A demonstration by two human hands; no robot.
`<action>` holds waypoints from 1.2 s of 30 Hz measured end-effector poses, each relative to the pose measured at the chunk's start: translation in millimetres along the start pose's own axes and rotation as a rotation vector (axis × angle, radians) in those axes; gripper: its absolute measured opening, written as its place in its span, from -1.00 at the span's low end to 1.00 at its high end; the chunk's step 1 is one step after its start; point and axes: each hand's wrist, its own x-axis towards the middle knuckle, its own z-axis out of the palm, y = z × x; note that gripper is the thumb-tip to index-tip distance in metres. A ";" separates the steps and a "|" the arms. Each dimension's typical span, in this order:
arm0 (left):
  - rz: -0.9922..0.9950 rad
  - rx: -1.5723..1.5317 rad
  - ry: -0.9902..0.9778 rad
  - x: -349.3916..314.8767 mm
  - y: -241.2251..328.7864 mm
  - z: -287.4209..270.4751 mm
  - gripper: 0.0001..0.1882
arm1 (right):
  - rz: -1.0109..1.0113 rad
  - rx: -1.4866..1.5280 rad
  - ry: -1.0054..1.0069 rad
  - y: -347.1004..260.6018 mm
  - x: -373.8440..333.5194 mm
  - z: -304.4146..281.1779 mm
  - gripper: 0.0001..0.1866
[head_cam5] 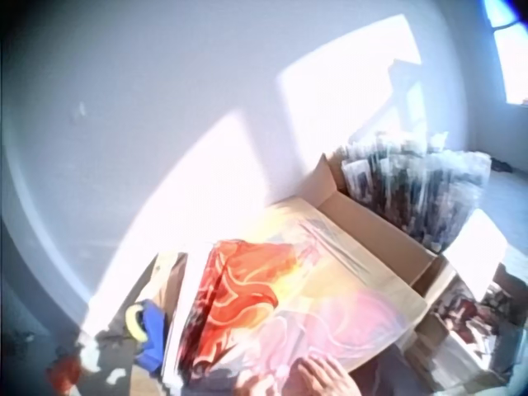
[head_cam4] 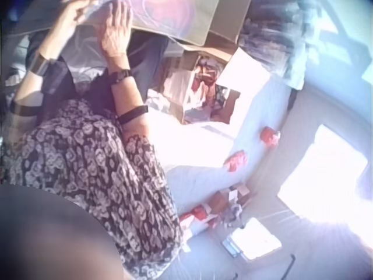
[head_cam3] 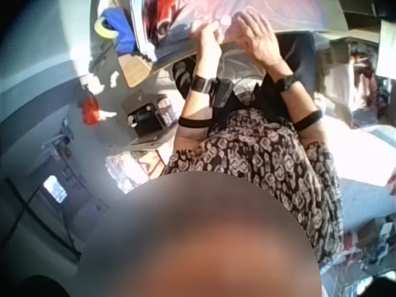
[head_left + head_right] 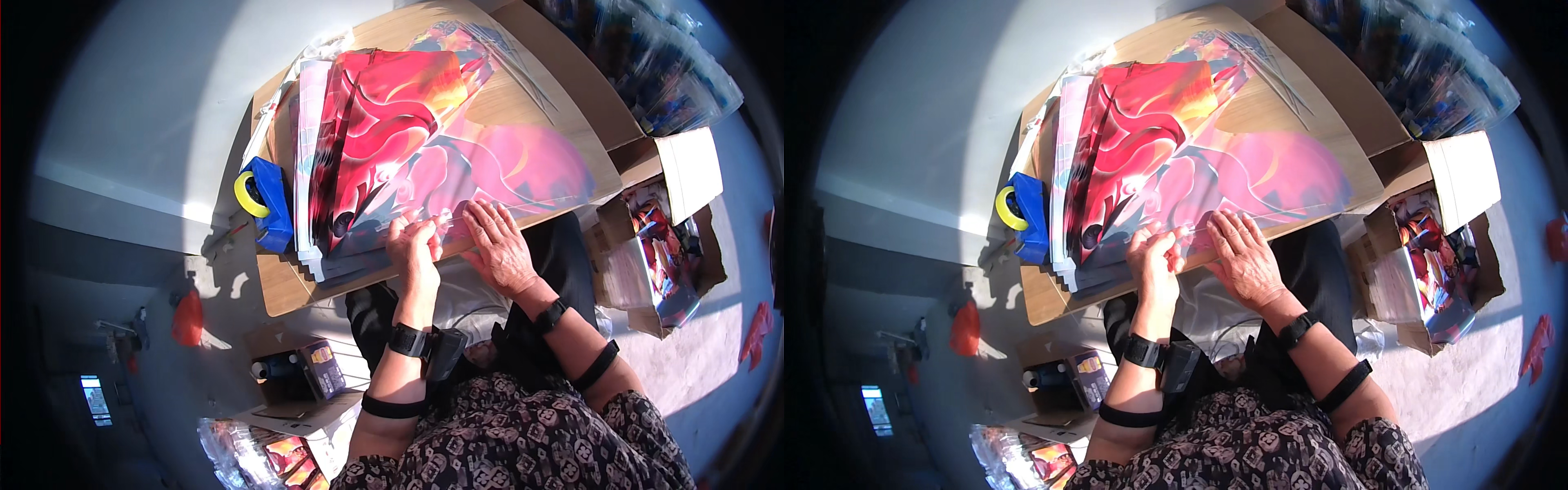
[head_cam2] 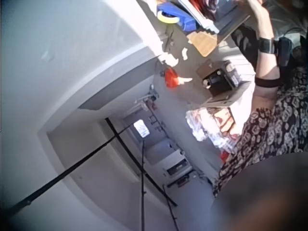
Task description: Insert a kite into a plastic sleeve and seal it with tape.
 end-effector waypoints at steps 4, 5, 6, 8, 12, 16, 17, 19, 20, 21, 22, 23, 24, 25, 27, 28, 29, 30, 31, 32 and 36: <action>-0.018 0.004 0.026 1.8 -6.5 3.6 -0.62 | 0.001 0.029 0.028 2.3 -1.0 5.5 -0.23; -0.022 0.004 0.024 2.4 -7.3 4.5 -0.62 | 0.005 0.028 0.027 2.9 -1.3 4.8 -0.23; -0.018 0.015 0.024 2.4 -6.4 5.3 -0.62 | 0.003 0.046 0.031 2.8 -1.3 3.7 -0.22; -0.015 0.028 0.025 1.6 -4.4 6.7 -0.62 | 0.002 0.066 0.034 2.8 -0.8 1.9 -0.21; -0.021 0.065 0.033 -0.9 -3.3 7.4 -0.64 | -0.005 0.116 0.052 3.6 -0.7 0.4 -0.21; -0.007 0.109 0.047 -2.8 -2.3 9.7 -0.66 | -0.011 0.129 0.057 4.0 -0.6 0.6 -0.22; -0.008 0.109 0.047 -3.1 -2.4 10.5 -0.66 | -0.010 0.129 0.057 4.1 -0.7 0.6 -0.22; 0.008 0.150 0.044 -3.3 -3.3 11.1 -0.68 | -0.019 0.131 0.067 3.9 -0.7 0.0 -0.23; 0.007 0.151 0.043 -3.3 -3.6 11.3 -0.68 | -0.018 0.131 0.067 3.9 -0.6 -0.4 -0.23; 0.010 0.170 0.045 -3.3 -3.7 11.3 -0.69 | -0.019 0.132 0.060 3.7 -0.1 -1.0 -0.24; 0.012 0.189 0.046 -3.3 -3.8 11.3 -0.69 | -0.021 0.132 0.052 3.4 0.2 -1.5 -0.25; 0.012 0.190 0.046 -3.1 -4.0 11.4 -0.69 | -0.020 0.132 0.053 2.8 0.5 -1.8 -0.25; 0.021 0.216 0.050 -2.8 -4.5 11.8 -0.70 | -0.020 0.112 0.042 2.2 0.6 -2.2 -0.25; 0.030 0.243 0.054 -2.5 -5.2 12.2 -0.70 | -0.019 0.091 0.032 1.8 0.6 -2.5 -0.26; 0.043 0.260 0.053 -1.4 -8.0 11.7 -0.70 | -0.017 0.077 0.019 1.3 0.3 -3.1 -0.26; 0.057 0.277 0.053 -0.4 -10.0 10.9 -0.70 | -0.016 0.062 0.007 1.1 0.2 -3.4 -0.26; 0.056 0.277 0.053 0.7 -12.6 10.1 -0.70 | -0.015 0.062 0.007 1.0 0.2 -3.7 -0.26; 0.107 0.307 0.045 2.5 -16.1 7.3 -0.70 | -0.018 0.057 0.002 0.1 0.6 -3.8 -0.26; 0.157 0.337 0.037 4.3 -19.4 4.2 -0.69 | -0.020 0.053 -0.003 -0.7 1.0 -3.8 -0.26; 0.158 0.337 0.039 6.1 -22.3 0.7 -0.69 | -0.022 0.054 -0.004 -1.4 1.2 -3.5 -0.26; 0.567 0.669 0.016 6.2 -27.0 -0.6 -0.61 | -0.011 0.019 -0.028 -2.0 0.6 -2.6 -0.27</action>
